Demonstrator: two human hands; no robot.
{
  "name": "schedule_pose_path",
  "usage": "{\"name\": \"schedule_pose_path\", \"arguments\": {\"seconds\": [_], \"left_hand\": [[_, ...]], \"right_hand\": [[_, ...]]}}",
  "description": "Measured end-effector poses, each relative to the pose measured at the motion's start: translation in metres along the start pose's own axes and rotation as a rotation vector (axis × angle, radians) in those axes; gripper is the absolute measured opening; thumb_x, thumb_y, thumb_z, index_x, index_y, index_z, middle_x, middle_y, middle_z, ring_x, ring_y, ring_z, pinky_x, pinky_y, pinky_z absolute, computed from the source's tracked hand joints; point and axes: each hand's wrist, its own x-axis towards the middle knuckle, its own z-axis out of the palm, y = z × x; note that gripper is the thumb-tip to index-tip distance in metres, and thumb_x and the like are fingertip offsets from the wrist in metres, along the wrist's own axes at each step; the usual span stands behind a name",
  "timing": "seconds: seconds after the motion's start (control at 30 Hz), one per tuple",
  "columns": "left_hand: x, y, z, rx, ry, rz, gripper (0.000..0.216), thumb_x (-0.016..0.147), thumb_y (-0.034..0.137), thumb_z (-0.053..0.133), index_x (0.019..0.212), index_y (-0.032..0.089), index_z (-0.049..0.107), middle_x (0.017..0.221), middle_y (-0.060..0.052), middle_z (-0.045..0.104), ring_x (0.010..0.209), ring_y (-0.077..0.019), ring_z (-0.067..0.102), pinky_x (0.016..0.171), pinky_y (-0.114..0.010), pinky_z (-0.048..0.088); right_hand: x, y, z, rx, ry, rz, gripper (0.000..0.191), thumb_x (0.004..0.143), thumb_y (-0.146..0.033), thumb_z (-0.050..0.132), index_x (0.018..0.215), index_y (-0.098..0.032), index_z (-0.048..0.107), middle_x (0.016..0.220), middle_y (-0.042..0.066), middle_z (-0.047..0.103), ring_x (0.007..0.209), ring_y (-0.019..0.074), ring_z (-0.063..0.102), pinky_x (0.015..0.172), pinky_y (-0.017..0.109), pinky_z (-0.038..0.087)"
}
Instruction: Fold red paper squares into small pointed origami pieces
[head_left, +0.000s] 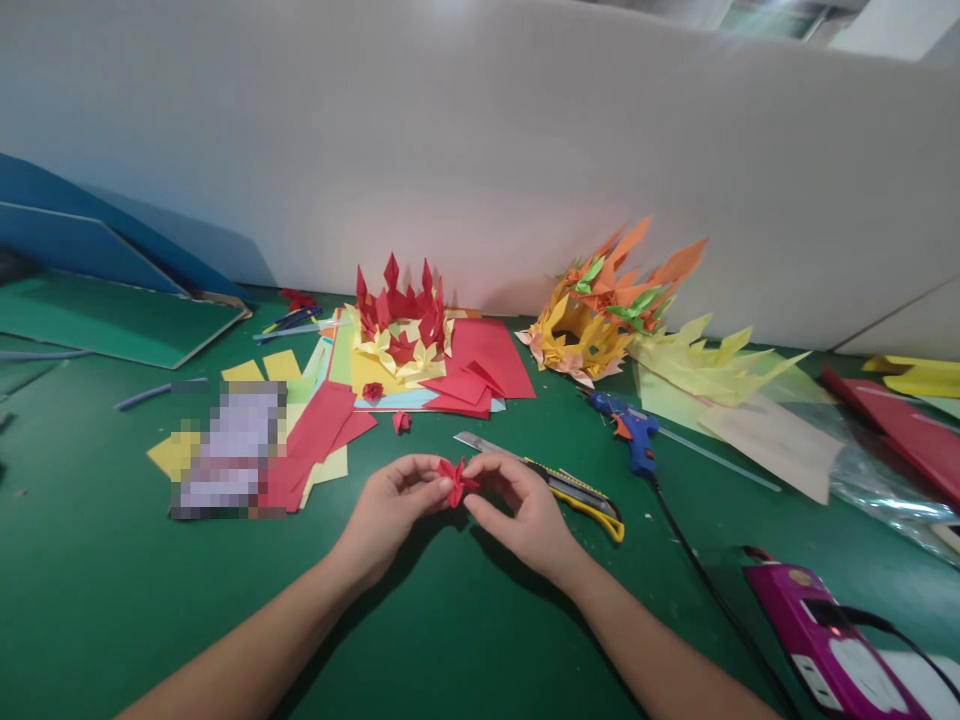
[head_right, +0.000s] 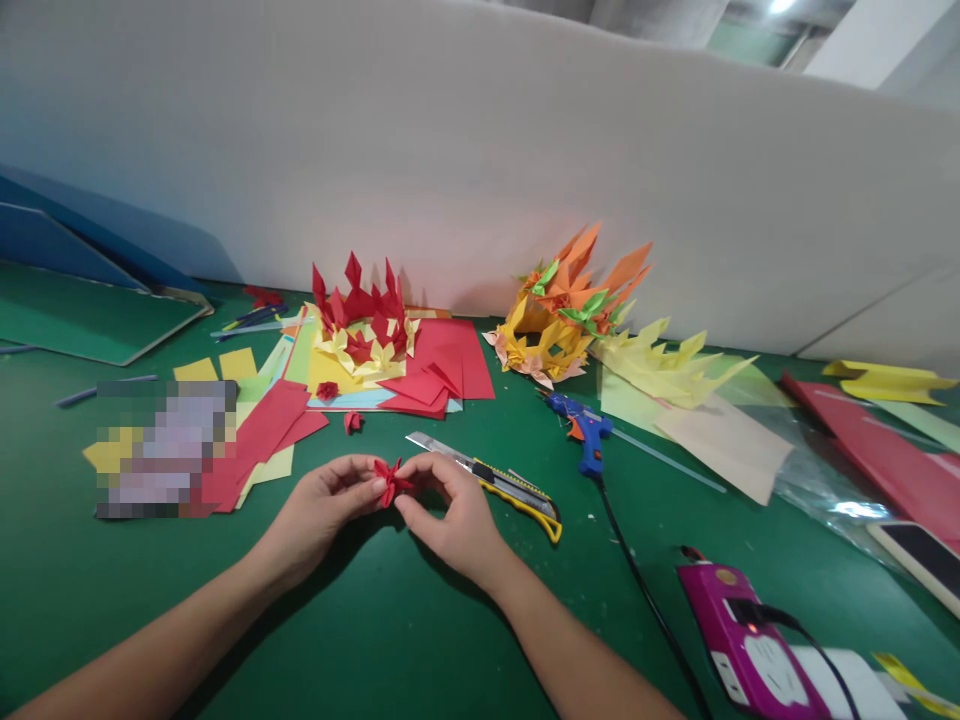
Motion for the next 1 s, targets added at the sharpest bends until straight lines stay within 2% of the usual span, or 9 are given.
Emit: {"name": "schedule_pose_path", "arguments": {"seconds": [0.2,0.43,0.63,0.8,1.0], "left_hand": [[-0.0004,0.0003,0.0,0.009,-0.012,-0.007,0.03,0.052,0.03,0.082,0.07,0.015,0.065,0.063,0.001,0.067,0.06,-0.0114,0.06,0.067,-0.026,0.051],[-0.0024,0.0022,0.0024,0.091,0.015,0.053,0.028,0.054,0.031,0.08,0.071,0.016,0.064,0.061,0.002,0.065,0.058,-0.0114,0.059,0.063,-0.026,0.049],[-0.0013,-0.0005,0.0009,0.204,0.016,0.13,0.022,0.058,0.029,0.077,0.072,0.017,0.064,0.063,0.003,0.064,0.06,-0.0111,0.059,0.061,-0.024,0.048],[-0.0008,-0.0026,0.0003,0.221,0.031,0.175,0.022,0.059,0.028,0.076,0.073,0.018,0.063,0.065,0.003,0.064,0.062,-0.0116,0.06,0.062,-0.024,0.049],[-0.0017,-0.0014,0.0031,0.238,0.014,0.163,0.023,0.057,0.028,0.076,0.07,0.017,0.062,0.061,0.003,0.062,0.059,-0.0116,0.058,0.06,-0.025,0.048]], "right_hand": [[-0.0008,0.0024,0.0031,-0.16,0.044,-0.1,0.005,0.076,-0.016,0.059,0.076,-0.021,0.061,0.08,0.003,0.066,0.075,0.0167,0.063,0.072,0.031,0.052],[-0.0027,0.0004,0.0008,-0.089,0.052,-0.05,0.009,0.076,-0.022,0.064,0.084,-0.022,0.061,0.081,0.002,0.067,0.073,0.0163,0.064,0.071,0.03,0.054],[-0.0026,0.0,0.0011,-0.156,0.065,-0.065,0.002,0.078,-0.021,0.059,0.078,-0.021,0.062,0.076,0.002,0.067,0.07,0.0155,0.064,0.068,0.028,0.052],[-0.0016,0.002,0.003,-0.062,0.118,0.056,0.008,0.078,-0.027,0.058,0.078,-0.019,0.059,0.071,0.001,0.064,0.064,0.0145,0.062,0.062,0.026,0.051],[0.0002,0.0039,0.0034,0.078,0.102,0.181,0.016,0.076,-0.034,0.06,0.076,-0.018,0.059,0.064,0.0,0.062,0.057,0.0129,0.059,0.055,0.024,0.048]]}}
